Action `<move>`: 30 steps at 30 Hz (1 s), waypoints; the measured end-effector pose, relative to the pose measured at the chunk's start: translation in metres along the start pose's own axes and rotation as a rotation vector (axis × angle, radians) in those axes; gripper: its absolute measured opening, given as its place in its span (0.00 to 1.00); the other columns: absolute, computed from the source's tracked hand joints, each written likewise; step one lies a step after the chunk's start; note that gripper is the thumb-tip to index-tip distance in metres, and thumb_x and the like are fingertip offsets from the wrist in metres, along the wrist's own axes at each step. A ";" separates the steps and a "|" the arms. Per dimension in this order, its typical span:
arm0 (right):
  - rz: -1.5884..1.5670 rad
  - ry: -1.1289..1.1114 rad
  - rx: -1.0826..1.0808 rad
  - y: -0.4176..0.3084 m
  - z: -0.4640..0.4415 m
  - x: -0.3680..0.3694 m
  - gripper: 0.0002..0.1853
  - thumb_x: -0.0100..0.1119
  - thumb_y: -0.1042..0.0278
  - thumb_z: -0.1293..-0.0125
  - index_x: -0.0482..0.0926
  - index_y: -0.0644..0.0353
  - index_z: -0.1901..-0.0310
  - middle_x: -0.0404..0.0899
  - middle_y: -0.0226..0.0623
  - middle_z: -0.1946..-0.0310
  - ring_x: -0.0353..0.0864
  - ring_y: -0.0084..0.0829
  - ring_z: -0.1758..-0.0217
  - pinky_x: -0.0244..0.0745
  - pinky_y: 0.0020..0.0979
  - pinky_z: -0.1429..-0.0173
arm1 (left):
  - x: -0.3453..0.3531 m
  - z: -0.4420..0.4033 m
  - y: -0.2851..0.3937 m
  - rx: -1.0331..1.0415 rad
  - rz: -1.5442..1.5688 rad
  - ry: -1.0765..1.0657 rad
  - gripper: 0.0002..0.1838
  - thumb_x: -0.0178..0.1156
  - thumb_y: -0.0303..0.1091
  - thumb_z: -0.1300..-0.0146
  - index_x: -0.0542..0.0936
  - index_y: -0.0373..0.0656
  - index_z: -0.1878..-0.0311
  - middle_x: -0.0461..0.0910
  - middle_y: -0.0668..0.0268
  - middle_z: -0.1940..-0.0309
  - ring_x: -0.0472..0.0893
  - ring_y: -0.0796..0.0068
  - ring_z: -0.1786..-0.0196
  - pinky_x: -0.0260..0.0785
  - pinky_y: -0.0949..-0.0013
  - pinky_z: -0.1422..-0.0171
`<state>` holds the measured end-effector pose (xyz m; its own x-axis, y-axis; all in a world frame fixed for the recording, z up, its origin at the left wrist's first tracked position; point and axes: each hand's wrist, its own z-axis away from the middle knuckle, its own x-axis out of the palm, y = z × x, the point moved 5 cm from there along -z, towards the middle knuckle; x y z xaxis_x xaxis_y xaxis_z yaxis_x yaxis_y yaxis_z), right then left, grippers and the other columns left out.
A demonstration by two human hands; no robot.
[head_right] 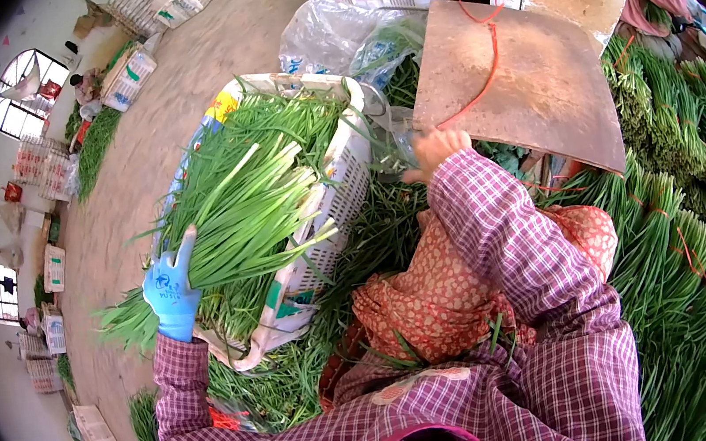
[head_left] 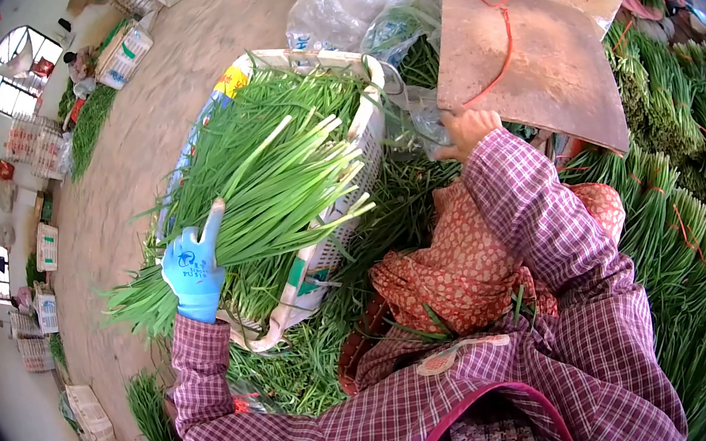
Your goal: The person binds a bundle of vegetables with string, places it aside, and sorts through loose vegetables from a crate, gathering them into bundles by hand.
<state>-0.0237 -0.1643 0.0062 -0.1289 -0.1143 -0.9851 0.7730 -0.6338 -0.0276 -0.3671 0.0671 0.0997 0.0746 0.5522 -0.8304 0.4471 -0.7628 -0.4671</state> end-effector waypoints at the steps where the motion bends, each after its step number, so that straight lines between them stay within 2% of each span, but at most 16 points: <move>1: -0.123 0.187 -0.063 -0.007 0.010 -0.021 0.34 0.62 0.35 0.46 0.74 0.47 0.42 0.75 0.36 0.50 0.81 0.36 0.52 0.77 0.42 0.52 | 0.000 0.000 0.002 0.007 0.000 0.003 0.54 0.66 0.22 0.67 0.65 0.75 0.32 0.71 0.68 0.73 0.76 0.66 0.70 0.69 0.61 0.69; 4: -0.521 0.769 -0.458 -0.040 0.042 -0.109 0.30 0.58 0.39 0.41 0.73 0.49 0.42 0.74 0.39 0.56 0.77 0.42 0.52 0.76 0.40 0.49 | -0.004 -0.006 0.008 0.036 0.053 0.033 0.53 0.66 0.21 0.68 0.66 0.74 0.32 0.71 0.67 0.74 0.76 0.65 0.71 0.68 0.61 0.69; 6: -0.610 1.021 -0.632 -0.061 0.059 -0.145 0.31 0.57 0.38 0.41 0.72 0.50 0.42 0.75 0.41 0.49 0.76 0.41 0.47 0.76 0.40 0.49 | -0.010 -0.013 0.015 0.060 0.108 0.024 0.51 0.64 0.20 0.67 0.68 0.70 0.33 0.71 0.66 0.75 0.76 0.64 0.73 0.67 0.61 0.70; 8: -0.699 0.726 -0.770 -0.084 0.044 -0.111 0.29 0.55 0.37 0.39 0.74 0.50 0.44 0.76 0.43 0.48 0.78 0.39 0.48 0.76 0.40 0.50 | -0.013 -0.017 0.019 0.030 0.291 0.039 0.49 0.65 0.21 0.66 0.69 0.66 0.33 0.75 0.64 0.72 0.78 0.62 0.71 0.70 0.61 0.67; 11: -0.138 0.322 -0.286 -0.046 -0.016 -0.024 0.15 0.54 0.51 0.33 0.80 0.50 0.54 0.82 0.39 0.75 0.83 0.40 0.70 0.79 0.42 0.61 | -0.008 -0.020 0.025 0.024 0.640 0.003 0.43 0.66 0.22 0.62 0.72 0.55 0.36 0.80 0.59 0.63 0.81 0.59 0.63 0.73 0.63 0.56; 13: -0.490 0.448 -0.205 -0.018 -0.008 -0.028 0.12 0.55 0.56 0.34 0.80 0.54 0.58 0.82 0.38 0.76 0.84 0.39 0.71 0.80 0.38 0.61 | -0.001 -0.007 0.028 -0.038 0.897 -0.281 0.35 0.68 0.22 0.58 0.74 0.41 0.40 0.82 0.57 0.53 0.83 0.62 0.54 0.73 0.66 0.45; 14: -0.607 0.510 -0.174 -0.006 0.001 -0.040 0.11 0.56 0.59 0.34 0.80 0.55 0.58 0.83 0.39 0.75 0.84 0.38 0.71 0.80 0.37 0.61 | 0.008 -0.001 0.028 -0.028 0.895 -0.290 0.35 0.68 0.22 0.58 0.74 0.41 0.40 0.82 0.57 0.53 0.83 0.62 0.54 0.73 0.66 0.45; 16: -0.841 0.534 -0.212 -0.002 0.017 -0.073 0.11 0.56 0.60 0.35 0.80 0.56 0.57 0.83 0.43 0.71 0.84 0.39 0.67 0.80 0.36 0.59 | 0.038 0.012 0.031 -0.123 1.351 -0.487 0.38 0.73 0.25 0.58 0.71 0.37 0.39 0.82 0.59 0.51 0.83 0.67 0.56 0.75 0.66 0.47; 17: -0.801 0.768 -0.385 -0.005 0.025 -0.086 0.13 0.56 0.59 0.34 0.80 0.58 0.56 0.83 0.45 0.66 0.84 0.39 0.62 0.79 0.37 0.56 | 0.034 0.012 0.040 -0.273 1.520 -0.631 0.36 0.74 0.24 0.57 0.71 0.30 0.42 0.81 0.61 0.53 0.81 0.71 0.56 0.74 0.67 0.47; 20: -1.024 0.813 -0.509 -0.028 0.049 -0.120 0.18 0.58 0.55 0.35 0.77 0.60 0.53 0.82 0.41 0.60 0.83 0.38 0.57 0.78 0.37 0.52 | 0.026 0.013 0.054 -0.414 1.633 -0.829 0.33 0.73 0.23 0.56 0.72 0.31 0.43 0.81 0.60 0.55 0.82 0.72 0.59 0.75 0.67 0.49; 21: -0.972 0.860 -0.540 -0.038 0.055 -0.124 0.20 0.58 0.52 0.36 0.76 0.60 0.51 0.81 0.40 0.58 0.83 0.38 0.56 0.77 0.38 0.50 | 0.028 0.011 0.057 -0.301 1.689 -0.715 0.31 0.73 0.22 0.55 0.72 0.31 0.45 0.81 0.59 0.57 0.82 0.73 0.63 0.76 0.67 0.52; 23: -0.835 0.892 -0.587 -0.056 0.064 -0.120 0.25 0.60 0.47 0.38 0.74 0.57 0.46 0.80 0.38 0.54 0.81 0.36 0.52 0.77 0.40 0.48 | 0.032 0.015 0.060 -0.326 1.730 -0.739 0.32 0.73 0.22 0.55 0.72 0.31 0.45 0.81 0.60 0.58 0.82 0.73 0.63 0.76 0.67 0.53; 24: -0.794 0.812 -0.618 -0.067 0.053 -0.100 0.21 0.60 0.50 0.37 0.76 0.55 0.49 0.81 0.39 0.57 0.82 0.36 0.56 0.79 0.40 0.51 | 0.023 0.012 0.067 -0.355 1.771 -0.764 0.32 0.73 0.22 0.55 0.72 0.31 0.44 0.81 0.60 0.58 0.81 0.73 0.64 0.76 0.67 0.54; 26: -0.740 0.533 -0.409 -0.048 0.016 -0.058 0.14 0.60 0.54 0.38 0.79 0.54 0.57 0.82 0.40 0.64 0.83 0.38 0.61 0.80 0.39 0.55 | 0.013 0.012 0.072 -0.382 1.807 -0.815 0.33 0.75 0.25 0.57 0.73 0.31 0.45 0.82 0.61 0.60 0.82 0.72 0.63 0.75 0.69 0.55; 28: -0.783 0.791 -0.220 -0.016 0.012 -0.059 0.11 0.60 0.60 0.38 0.80 0.59 0.66 0.82 0.43 0.71 0.83 0.40 0.67 0.79 0.38 0.58 | 0.025 0.021 0.073 -0.410 1.818 -0.833 0.32 0.76 0.27 0.58 0.75 0.32 0.47 0.82 0.62 0.61 0.81 0.73 0.62 0.75 0.70 0.55; 30: -0.840 0.760 -0.167 0.003 0.022 -0.071 0.10 0.60 0.62 0.38 0.80 0.61 0.65 0.82 0.44 0.68 0.83 0.41 0.66 0.79 0.39 0.57 | 0.020 0.023 0.076 -0.397 1.816 -0.825 0.32 0.76 0.28 0.58 0.75 0.33 0.47 0.82 0.62 0.61 0.81 0.73 0.62 0.75 0.70 0.55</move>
<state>-0.0260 -0.1742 0.0800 -0.2787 0.8254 -0.4910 0.7003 -0.1752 -0.6920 -0.3521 0.0124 0.0412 0.2805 -0.9502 -0.1355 0.4781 0.0159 0.8781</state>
